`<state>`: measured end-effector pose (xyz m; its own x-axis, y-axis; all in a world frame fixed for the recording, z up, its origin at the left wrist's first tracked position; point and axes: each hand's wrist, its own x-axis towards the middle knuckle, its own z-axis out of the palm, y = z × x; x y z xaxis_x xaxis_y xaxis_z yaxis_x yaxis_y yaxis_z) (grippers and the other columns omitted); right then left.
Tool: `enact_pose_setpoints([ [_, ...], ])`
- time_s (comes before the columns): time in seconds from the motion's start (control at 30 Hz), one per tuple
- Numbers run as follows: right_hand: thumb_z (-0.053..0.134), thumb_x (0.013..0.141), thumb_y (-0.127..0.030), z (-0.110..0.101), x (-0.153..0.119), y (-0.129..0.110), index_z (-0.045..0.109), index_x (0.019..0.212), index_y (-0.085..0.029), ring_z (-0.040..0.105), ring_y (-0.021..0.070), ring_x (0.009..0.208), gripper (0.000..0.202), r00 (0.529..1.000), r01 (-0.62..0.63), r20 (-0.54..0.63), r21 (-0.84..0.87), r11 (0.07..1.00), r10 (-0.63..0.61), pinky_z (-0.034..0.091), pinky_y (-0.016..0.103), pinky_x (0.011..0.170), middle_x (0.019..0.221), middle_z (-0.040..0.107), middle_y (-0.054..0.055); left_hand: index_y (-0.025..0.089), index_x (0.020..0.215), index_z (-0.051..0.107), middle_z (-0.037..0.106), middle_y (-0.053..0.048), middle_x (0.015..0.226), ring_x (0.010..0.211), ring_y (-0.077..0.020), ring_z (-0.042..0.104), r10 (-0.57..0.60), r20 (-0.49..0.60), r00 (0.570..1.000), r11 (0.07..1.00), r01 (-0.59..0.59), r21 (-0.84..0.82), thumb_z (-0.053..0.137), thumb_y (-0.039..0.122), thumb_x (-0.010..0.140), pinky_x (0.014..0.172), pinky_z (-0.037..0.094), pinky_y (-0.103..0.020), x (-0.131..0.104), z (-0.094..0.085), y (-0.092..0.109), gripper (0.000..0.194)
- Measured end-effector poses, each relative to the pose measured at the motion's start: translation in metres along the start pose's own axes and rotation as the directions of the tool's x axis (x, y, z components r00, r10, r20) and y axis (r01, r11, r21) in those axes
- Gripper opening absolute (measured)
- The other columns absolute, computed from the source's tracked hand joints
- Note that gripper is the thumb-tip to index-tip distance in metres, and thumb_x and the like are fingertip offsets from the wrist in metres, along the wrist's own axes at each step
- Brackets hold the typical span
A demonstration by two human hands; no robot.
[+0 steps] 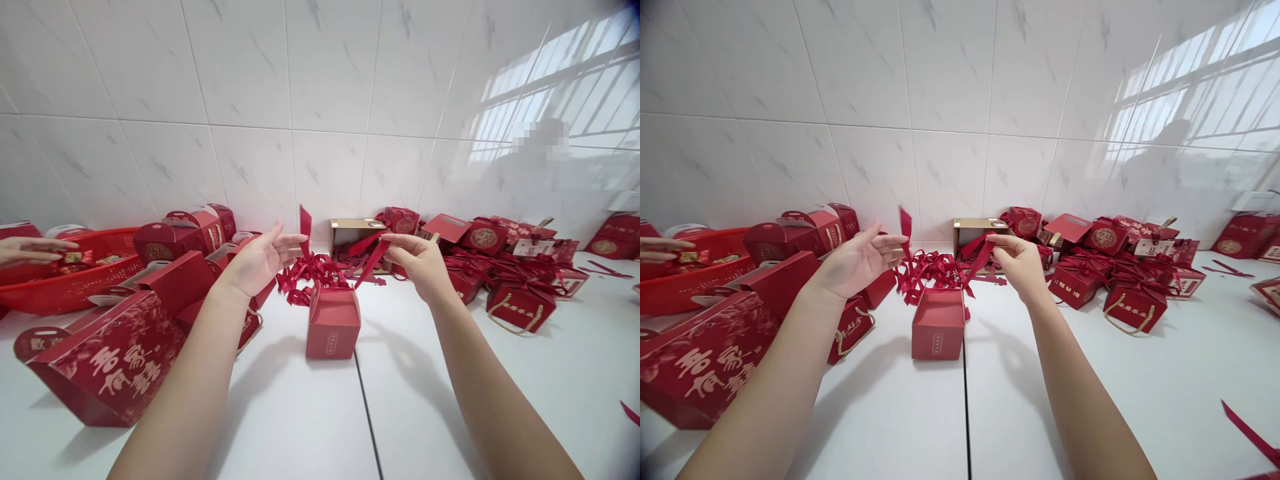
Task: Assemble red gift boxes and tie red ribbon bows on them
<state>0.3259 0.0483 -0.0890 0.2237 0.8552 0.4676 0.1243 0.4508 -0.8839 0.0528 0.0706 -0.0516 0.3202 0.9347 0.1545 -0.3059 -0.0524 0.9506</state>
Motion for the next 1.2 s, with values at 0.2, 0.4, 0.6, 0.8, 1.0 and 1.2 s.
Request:
enact_pose_setpoints([
  [0.2,0.079,0.058,-0.021,0.007,0.000,-0.003,0.065,0.095,-0.020,0.067,0.0130,0.081,0.040,0.993,0.033,-0.114,0.352,0.935,0.008,0.055,0.025,0.072,0.084,0.070,-0.001,0.013,0.092,0.072,0.072,-0.005,0.079,0.073,-0.0134,0.065,0.092,-0.032,0.995,0.995,-0.090,0.051,0.072,0.018,0.072,0.070,0.049,-0.023,-0.004,0.002,0.003,0.021],
  [0.4,0.074,0.060,-0.017,0.006,0.004,-0.002,0.065,0.090,-0.017,0.067,0.0106,0.073,0.031,0.974,0.038,-0.215,0.458,0.888,0.069,0.054,0.020,0.065,0.081,0.072,0.001,0.012,0.092,0.070,0.072,-0.004,0.075,0.070,-0.0126,0.065,0.050,-0.067,0.996,0.996,-0.045,0.081,0.077,0.010,0.064,0.073,0.049,-0.024,-0.007,0.002,0.005,0.030],
  [0.6,0.074,0.069,-0.037,0.000,0.006,-0.005,0.064,0.074,-0.018,0.067,0.0121,0.066,0.022,0.966,0.048,-0.244,0.497,0.866,0.087,0.059,0.027,0.068,0.074,0.069,-0.001,0.014,0.071,0.069,0.071,-0.004,0.070,0.070,-0.0153,0.065,0.070,-0.060,0.996,0.994,-0.065,0.085,0.079,0.013,0.061,0.072,0.049,-0.027,-0.010,0.001,0.010,0.014],
  [0.8,0.083,0.060,-0.025,-0.008,0.011,-0.003,0.063,0.074,-0.019,0.066,0.0108,0.061,0.025,0.949,0.033,-0.281,0.540,0.841,0.143,0.059,0.024,0.062,0.064,0.067,-0.004,0.014,0.070,0.068,0.069,-0.002,0.068,0.066,-0.0135,0.063,0.059,-0.003,0.998,0.988,-0.057,0.141,0.080,0.021,0.063,0.072,0.048,-0.026,-0.011,-0.006,0.013,0.015],
  [1.0,0.081,0.061,-0.036,-0.005,0.008,-0.002,0.067,0.074,-0.018,0.066,0.0123,0.061,0.026,0.977,-0.020,-0.187,0.404,0.915,0.103,0.059,0.026,0.060,0.067,0.068,-0.001,0.017,0.074,0.068,0.070,0.000,0.072,0.070,-0.0142,0.066,0.096,0.005,0.995,0.991,-0.096,0.095,0.078,0.019,0.066,0.073,0.049,-0.026,-0.011,-0.013,0.014,0.013],
  [1.2,0.079,0.065,-0.036,0.002,0.002,-0.006,0.067,0.078,-0.019,0.067,0.0117,0.062,0.025,0.990,0.019,-0.141,0.345,0.938,0.032,0.058,0.026,0.065,0.071,0.069,-0.002,0.018,0.072,0.067,0.070,0.001,0.071,0.074,-0.0159,0.066,0.174,0.013,0.985,0.982,-0.174,0.077,0.079,0.022,0.065,0.075,0.049,-0.027,-0.020,-0.006,0.022,0.014],
])
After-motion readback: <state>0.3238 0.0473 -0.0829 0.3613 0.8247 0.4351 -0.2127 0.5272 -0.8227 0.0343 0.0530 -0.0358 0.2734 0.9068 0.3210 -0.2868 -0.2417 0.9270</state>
